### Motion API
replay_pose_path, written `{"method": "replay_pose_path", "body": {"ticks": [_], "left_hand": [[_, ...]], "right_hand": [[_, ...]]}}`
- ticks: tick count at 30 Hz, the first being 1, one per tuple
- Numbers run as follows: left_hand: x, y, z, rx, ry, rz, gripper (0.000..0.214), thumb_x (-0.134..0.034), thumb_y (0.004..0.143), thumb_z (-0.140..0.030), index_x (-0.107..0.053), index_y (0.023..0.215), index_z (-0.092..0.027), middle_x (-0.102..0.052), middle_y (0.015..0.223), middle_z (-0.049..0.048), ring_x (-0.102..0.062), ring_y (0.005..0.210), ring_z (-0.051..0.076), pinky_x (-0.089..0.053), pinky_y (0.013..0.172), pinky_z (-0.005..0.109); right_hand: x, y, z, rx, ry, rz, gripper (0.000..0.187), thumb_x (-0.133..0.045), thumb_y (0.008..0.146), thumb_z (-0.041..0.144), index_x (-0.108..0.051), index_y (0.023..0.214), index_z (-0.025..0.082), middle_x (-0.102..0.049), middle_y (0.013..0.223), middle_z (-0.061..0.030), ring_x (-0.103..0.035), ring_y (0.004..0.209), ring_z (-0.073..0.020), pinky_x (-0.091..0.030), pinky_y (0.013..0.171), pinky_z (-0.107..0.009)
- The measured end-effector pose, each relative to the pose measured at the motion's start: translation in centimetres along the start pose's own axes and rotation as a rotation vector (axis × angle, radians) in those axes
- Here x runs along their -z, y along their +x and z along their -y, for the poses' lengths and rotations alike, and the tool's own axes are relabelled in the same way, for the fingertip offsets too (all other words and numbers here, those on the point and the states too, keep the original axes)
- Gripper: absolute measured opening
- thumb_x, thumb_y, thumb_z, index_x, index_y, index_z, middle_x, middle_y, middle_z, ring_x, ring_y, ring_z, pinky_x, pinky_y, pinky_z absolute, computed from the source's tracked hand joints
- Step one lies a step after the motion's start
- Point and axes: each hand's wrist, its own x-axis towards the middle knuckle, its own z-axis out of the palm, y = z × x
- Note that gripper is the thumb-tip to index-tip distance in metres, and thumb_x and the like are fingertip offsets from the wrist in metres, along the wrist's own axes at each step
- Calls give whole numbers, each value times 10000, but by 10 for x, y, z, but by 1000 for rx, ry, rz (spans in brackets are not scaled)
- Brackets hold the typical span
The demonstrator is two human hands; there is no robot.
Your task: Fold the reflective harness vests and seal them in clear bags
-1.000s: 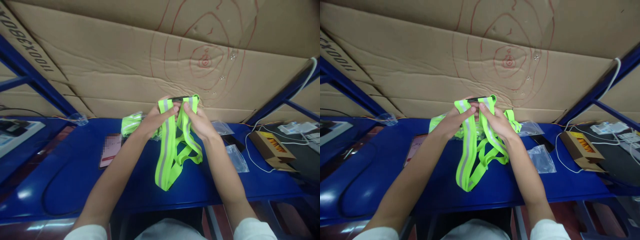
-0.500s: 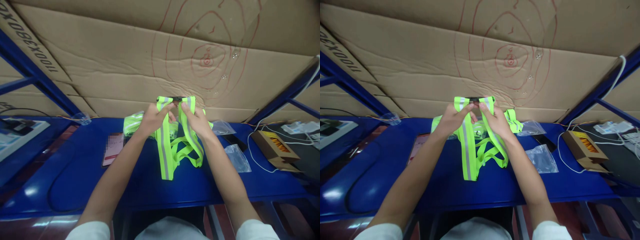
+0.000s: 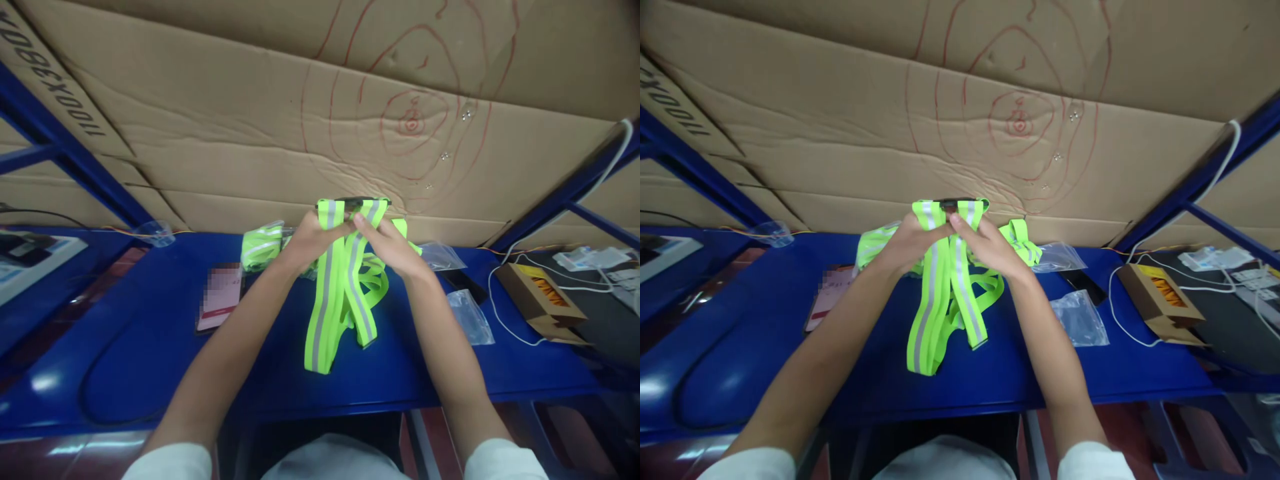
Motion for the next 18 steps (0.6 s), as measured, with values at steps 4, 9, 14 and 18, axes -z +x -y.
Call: {"method": "replay_pose_path", "body": {"ticks": [4, 9, 14, 18], "left_hand": [[7, 0, -2, -1, 83, 94, 496, -822, 860, -456, -746, 1289, -218, -734, 1358, 91, -667, 1294, 276, -469, 1186, 411], [6, 0, 16, 162, 16, 56, 473, -871, 815, -410, -746, 1229, -217, -766, 1265, 92, -718, 1170, 275, -550, 1058, 428], [-5, 0, 31, 359, -313, 241, 455, -947, 730, -347, -750, 1105, -182, -799, 981, 92, -774, 873, 255, -630, 834, 416], [-9, -2, 32, 435, -394, 267, 451, -972, 686, -263, -770, 1085, -206, -809, 1048, 79, -781, 869, 243, -635, 851, 417]], "right_hand": [[12, 1, -2, 64, -123, -208, 768, -787, 856, 623, -551, 1510, 298, -517, 1618, -99, -563, 1413, -280, -471, 1197, -482], [19, -2, 11, 207, -299, -44, 341, -651, 1008, 449, -748, 1300, 304, -743, 1335, -66, -669, 1270, -253, -492, 1163, -473], [24, -4, 14, 246, -349, -81, 293, -632, 1019, 374, -776, 1269, 323, -733, 1328, -63, -645, 1304, -249, -469, 1188, -480], [26, -3, 16, 276, -345, -119, 281, -656, 1005, 388, -783, 1247, 320, -734, 1325, -57, -644, 1297, -243, -465, 1189, -459]]}}
